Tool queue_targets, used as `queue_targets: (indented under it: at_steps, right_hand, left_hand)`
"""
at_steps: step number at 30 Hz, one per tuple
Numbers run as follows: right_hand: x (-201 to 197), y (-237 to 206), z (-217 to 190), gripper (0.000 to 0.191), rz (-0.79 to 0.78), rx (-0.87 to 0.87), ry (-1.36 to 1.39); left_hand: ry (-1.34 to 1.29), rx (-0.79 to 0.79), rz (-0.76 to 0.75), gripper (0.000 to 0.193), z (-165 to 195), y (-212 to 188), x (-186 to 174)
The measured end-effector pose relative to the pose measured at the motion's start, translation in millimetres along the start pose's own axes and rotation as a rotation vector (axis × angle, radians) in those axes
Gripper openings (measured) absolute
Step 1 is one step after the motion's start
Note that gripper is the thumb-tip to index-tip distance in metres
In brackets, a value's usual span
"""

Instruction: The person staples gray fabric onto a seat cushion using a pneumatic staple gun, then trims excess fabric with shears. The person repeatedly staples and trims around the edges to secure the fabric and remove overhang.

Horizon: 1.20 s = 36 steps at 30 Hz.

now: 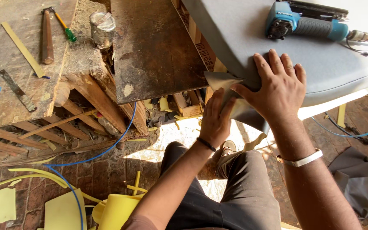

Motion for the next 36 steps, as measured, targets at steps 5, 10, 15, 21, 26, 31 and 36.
queue_targets:
  at_steps: [5,10,15,21,26,31,36]
  right_hand:
    - [-0.6,-3.8,-2.3,0.086,0.014,0.018,0.010]
    - [-7.6,0.2,-5.5,0.076,0.066,0.056,-0.008]
    - [-8.6,2.8,-9.0,0.072,0.041,0.068,-0.016]
    - [-7.9,0.9,-8.5,0.071,0.063,0.035,-0.089]
    - [-9.7,-2.3,-10.5,0.068,0.076,0.041,-0.059]
    - [-11.4,-7.5,-9.1,0.063,0.107,0.054,-0.058]
    - [-12.6,-11.8,-6.0,0.053,0.123,0.034,-0.004]
  left_hand:
    - [-0.082,0.406,0.031,0.041,-38.8,0.0,-13.2]
    - [-0.058,0.675,-0.041,0.013,-47.7,18.6,-49.1]
    - [-0.114,0.739,-0.218,0.014,-31.0,39.4,-53.4]
    - [0.076,0.754,-0.099,0.005,-19.8,51.9,-38.5]
    - [0.147,0.734,-0.181,0.006,-19.9,60.6,-32.8]
    - [-0.035,0.862,0.050,0.005,-13.0,60.5,-52.3]
    - [-0.080,0.899,-0.167,0.010,-4.2,40.9,-40.1]
Point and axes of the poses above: each hand's wrist, its own y-axis towards the middle knuckle, its own x-axis out of the palm, z = x × y, the point moved 5 cm from there along y, towards the middle knuckle, and after that the axes turned 10 degrees about z, right-handed, at the moved point
